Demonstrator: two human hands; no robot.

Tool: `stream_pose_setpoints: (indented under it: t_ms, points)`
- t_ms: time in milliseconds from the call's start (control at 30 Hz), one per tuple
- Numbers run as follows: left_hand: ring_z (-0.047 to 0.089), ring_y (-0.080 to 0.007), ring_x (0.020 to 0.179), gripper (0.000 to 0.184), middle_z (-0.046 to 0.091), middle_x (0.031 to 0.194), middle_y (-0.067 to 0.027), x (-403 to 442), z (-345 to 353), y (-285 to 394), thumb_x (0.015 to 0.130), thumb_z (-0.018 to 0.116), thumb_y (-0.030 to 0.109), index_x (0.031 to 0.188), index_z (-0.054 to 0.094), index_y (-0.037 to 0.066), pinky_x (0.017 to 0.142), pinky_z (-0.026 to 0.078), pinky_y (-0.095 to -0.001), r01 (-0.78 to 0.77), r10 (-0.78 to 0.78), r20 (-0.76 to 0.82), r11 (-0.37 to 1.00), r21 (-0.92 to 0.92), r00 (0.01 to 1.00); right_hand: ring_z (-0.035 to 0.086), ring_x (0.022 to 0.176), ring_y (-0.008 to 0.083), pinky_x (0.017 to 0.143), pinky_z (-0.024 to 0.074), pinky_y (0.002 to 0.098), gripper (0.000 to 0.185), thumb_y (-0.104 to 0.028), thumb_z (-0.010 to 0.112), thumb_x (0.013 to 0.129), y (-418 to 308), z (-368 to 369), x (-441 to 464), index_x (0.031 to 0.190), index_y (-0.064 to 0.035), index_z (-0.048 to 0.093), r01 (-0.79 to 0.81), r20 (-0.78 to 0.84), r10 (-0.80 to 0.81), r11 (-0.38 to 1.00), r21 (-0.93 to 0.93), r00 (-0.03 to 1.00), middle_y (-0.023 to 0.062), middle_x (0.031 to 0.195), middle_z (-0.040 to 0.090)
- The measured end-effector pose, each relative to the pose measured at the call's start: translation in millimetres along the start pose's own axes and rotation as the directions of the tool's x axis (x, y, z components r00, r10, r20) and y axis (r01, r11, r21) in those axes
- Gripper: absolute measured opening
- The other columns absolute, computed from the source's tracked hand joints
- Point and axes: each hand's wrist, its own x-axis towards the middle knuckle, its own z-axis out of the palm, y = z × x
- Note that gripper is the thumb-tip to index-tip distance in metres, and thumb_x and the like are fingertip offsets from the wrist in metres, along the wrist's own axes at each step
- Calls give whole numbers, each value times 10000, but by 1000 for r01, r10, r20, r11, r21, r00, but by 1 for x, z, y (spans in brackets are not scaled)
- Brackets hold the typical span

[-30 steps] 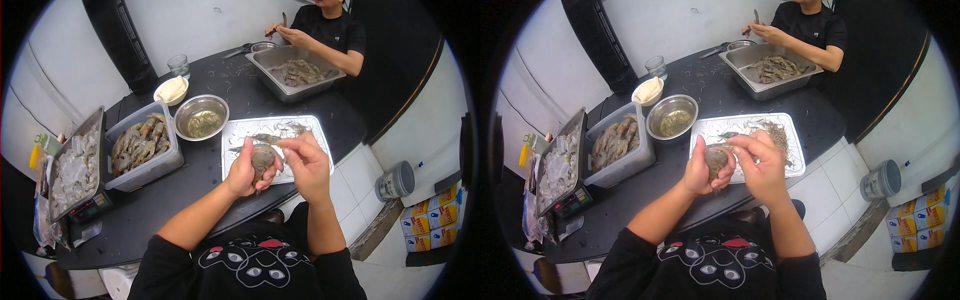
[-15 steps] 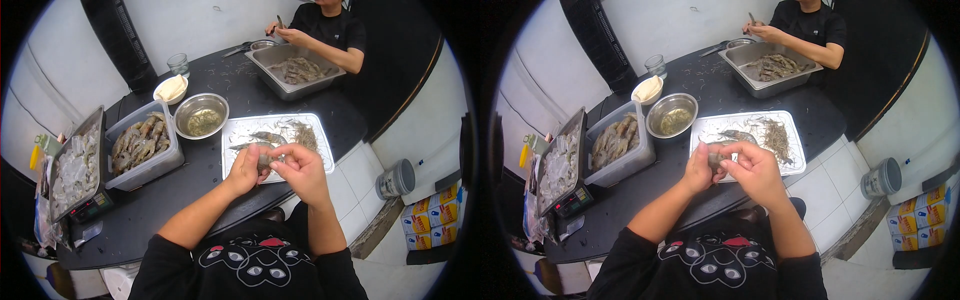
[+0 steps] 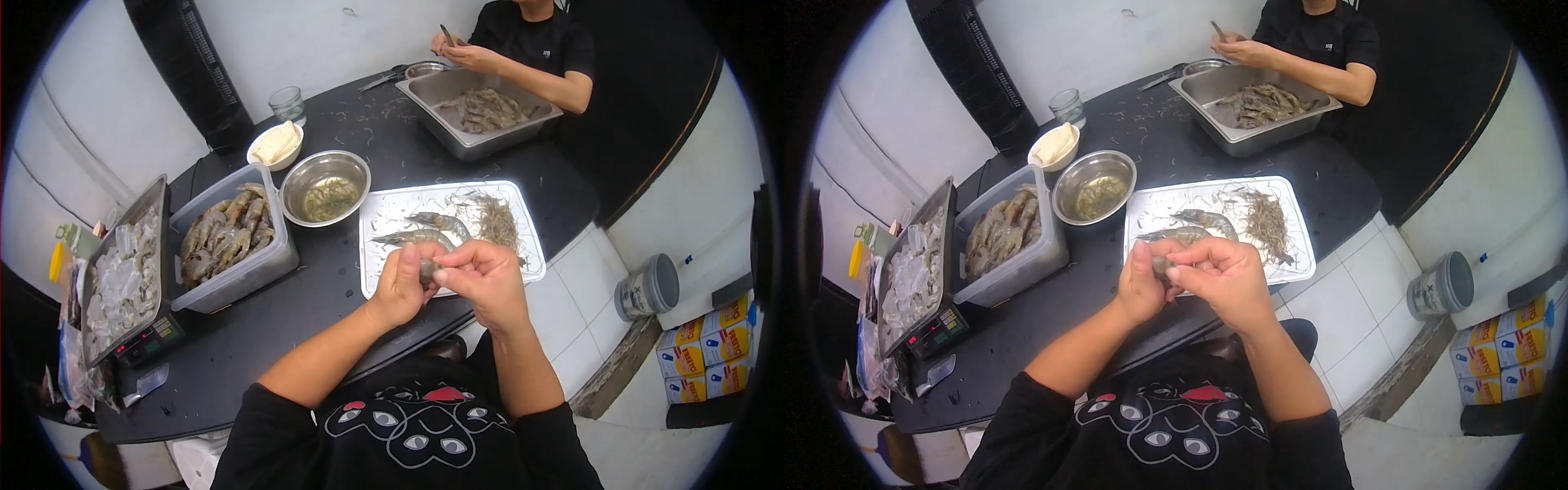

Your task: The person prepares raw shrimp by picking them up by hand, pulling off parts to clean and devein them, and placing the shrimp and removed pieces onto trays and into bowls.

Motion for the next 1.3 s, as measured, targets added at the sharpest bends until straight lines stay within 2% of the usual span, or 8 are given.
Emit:
stream_pose_setpoints:
  t_ms: [333, 400, 567, 700, 833, 1033, 1067, 1300]
  points:
    - [432, -70, 505, 687, 472, 593, -8, -1, 2, -14, 970, 204, 582, 876, 588, 21, 451, 330, -221, 67, -63, -127, 997, 28, 990, 441, 568, 9, 501, 343, 167, 53, -2, 631, 833, -8, 8, -6, 882, 3, 650, -11, -184, -102, 850, -527, 978, -55, 675, 546]
    - [449, -85, 541, 576, 480, 603, -12, 1, 9, -19, 986, 294, 515, 917, 595, 28, 472, 357, -252, -100, 145, -226, 975, 198, 963, 364, 551, -3, 489, 266, 166, 57, -12, 623, 837, -3, 13, -4, 888, -11, 648, 15, -205, -154, 832, -554, 967, -90, 652, 491]
    - [492, -93, 599, 562, 523, 660, -30, -2, -10, -4, 990, 295, 497, 1011, 577, 12, 550, 414, -250, 130, -122, -95, 988, 86, 988, 407, 584, -4, 511, 293, 164, 75, 2, 594, 860, 3, 4, 6, 929, 5, 622, 24, -182, -101, 923, -384, 978, -65, 693, 523]
    - [540, -185, 771, 457, 576, 782, -86, -18, -58, 25, 1003, 371, 376, 893, 587, -11, 736, 457, -337, -70, 181, -199, 883, 464, 963, 454, 620, 13, 542, 341, 175, 78, -50, 616, 862, -4, 8, 28, 915, 7, 624, -30, -186, -57, 898, -439, 981, -42, 717, 555]
    - [610, -349, 862, 340, 638, 899, -221, -40, -130, 103, 907, 542, 316, 902, 646, -7, 762, 471, -428, 364, 321, -570, 518, 774, 756, 529, 679, 58, 602, 412, 217, 120, -96, 626, 857, -1, 25, 75, 870, 23, 625, 72, -21, -112, 763, -642, 994, 4, 739, 610]
    - [639, -357, 823, 355, 659, 877, -216, -79, -210, 120, 828, 634, 329, 925, 664, -12, 760, 504, -446, 560, 373, -531, 37, 828, 761, 615, 920, 396, 799, 474, 443, 249, -177, 567, 858, 67, 39, 172, 982, 23, 649, 308, 307, 155, 16, -951, 939, 217, 976, 652]
    - [594, -360, 966, 416, 617, 1028, -227, -79, -210, 112, 795, 669, 353, 1043, 633, 20, 836, 489, -457, 730, 404, -648, -79, 679, 646, 608, 960, 398, 825, 472, 462, 261, -176, 568, 844, 61, 72, 177, 1018, 7, 635, 253, 201, 285, -158, -954, 937, 220, 1012, 645]
    - [425, -347, 1117, 537, 447, 1160, -186, -84, -221, 94, 774, 707, 347, 1206, 557, 65, 918, 390, -470, 634, 367, -652, 188, 750, 663, 664, 870, 341, 712, 545, 425, 162, -98, 527, 839, 176, 18, 312, 860, -28, 671, 444, 310, 318, -620, -647, 896, 194, 890, 669]
